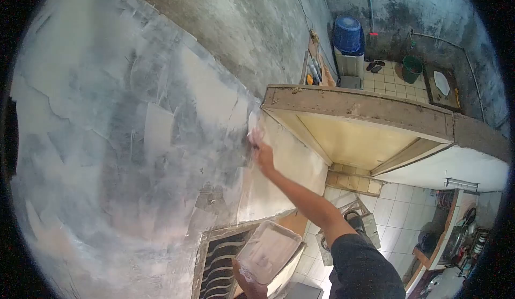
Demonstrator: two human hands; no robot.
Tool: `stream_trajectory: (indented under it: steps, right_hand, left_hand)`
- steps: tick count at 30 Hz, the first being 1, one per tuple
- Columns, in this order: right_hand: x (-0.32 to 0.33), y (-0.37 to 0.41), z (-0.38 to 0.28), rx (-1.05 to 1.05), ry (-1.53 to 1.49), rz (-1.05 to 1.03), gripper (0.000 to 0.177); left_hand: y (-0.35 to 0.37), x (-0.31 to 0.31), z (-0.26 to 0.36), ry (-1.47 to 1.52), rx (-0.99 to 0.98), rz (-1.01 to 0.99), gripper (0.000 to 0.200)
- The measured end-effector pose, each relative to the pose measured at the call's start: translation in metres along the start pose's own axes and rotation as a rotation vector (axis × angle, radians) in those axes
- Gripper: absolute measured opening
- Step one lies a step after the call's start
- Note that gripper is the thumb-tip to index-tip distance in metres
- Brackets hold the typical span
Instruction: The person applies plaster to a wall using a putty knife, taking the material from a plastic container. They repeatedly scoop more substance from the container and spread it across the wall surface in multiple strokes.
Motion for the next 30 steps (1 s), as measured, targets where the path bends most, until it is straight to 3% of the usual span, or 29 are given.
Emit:
stream_trajectory:
  steps: [1, 3, 5, 7, 8, 9, 10, 13, 15, 17, 19, 22, 24, 25, 30]
  right_hand:
    - [-0.006, 0.006, 0.026, 0.16, 0.019, -0.047, 0.057]
    - [0.006, 0.046, 0.01, 0.201, 0.247, -0.115, 0.054]
    - [0.028, 0.047, 0.03, 0.34, 0.128, -0.253, 0.048]
    - [0.052, 0.025, 0.036, 0.292, -0.007, -0.172, 0.042]
    - [0.059, 0.01, 0.024, 0.237, 0.052, -0.061, 0.04]
    - [0.055, 0.014, -0.039, 0.245, 0.022, 0.085, 0.044]
    - [0.05, -0.01, -0.04, 0.293, -0.044, 0.191, 0.05]
    - [0.036, -0.048, -0.023, 0.149, 0.094, 0.084, 0.057]
    - [0.011, -0.012, -0.026, 0.115, 0.033, -0.044, 0.058]
    - [0.002, 0.031, -0.022, 0.267, 0.191, -0.076, 0.059]
    - [0.014, 0.064, -0.03, 0.336, 0.125, -0.255, 0.058]
    - [0.04, 0.032, -0.01, 0.363, 0.045, -0.16, 0.056]
    - [0.043, -0.001, -0.019, 0.236, 0.109, 0.062, 0.056]
    - [0.038, -0.013, -0.046, 0.283, -0.03, 0.095, 0.061]
    - [0.0, 0.006, -0.034, 0.278, 0.167, -0.089, 0.07]
  left_hand:
    - [0.0, 0.0, -0.001, 0.001, 0.006, 0.001, 0.073]
    - [0.0, -0.008, 0.001, 0.002, 0.046, -0.029, 0.072]
    - [0.008, -0.026, 0.006, -0.004, -0.009, 0.073, 0.068]
    - [0.005, -0.028, 0.006, -0.015, -0.074, 0.183, 0.064]
    - [-0.002, -0.023, 0.0, 0.0, -0.054, 0.073, 0.067]
    - [-0.006, -0.019, -0.003, 0.008, -0.03, -0.038, 0.07]
    - [-0.007, -0.017, -0.005, -0.003, -0.025, -0.037, 0.07]
    - [-0.006, -0.018, -0.006, -0.016, -0.067, 0.007, 0.069]
    - [-0.006, -0.024, 0.0, -0.003, -0.083, -0.062, 0.068]
    - [-0.009, -0.018, -0.006, 0.01, -0.061, -0.046, 0.068]
    - [-0.01, -0.022, -0.006, 0.025, -0.034, -0.031, 0.068]
    - [-0.01, -0.03, -0.003, 0.047, 0.022, -0.048, 0.069]
    - [-0.012, -0.022, -0.011, 0.048, -0.007, -0.03, 0.07]
    - [-0.01, -0.024, -0.007, 0.04, -0.006, -0.026, 0.07]
    - [-0.008, -0.023, -0.006, 0.031, -0.034, -0.048, 0.071]
Point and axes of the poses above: each hand's wrist, its own y-axis away from the middle knuckle, its own x-axis out of the back of the hand, z = x × y, the point moved 1 cm from there along -y, towards the middle knuckle, and after that the axes turned 15 degrees about -x, right-handed, at the moved point
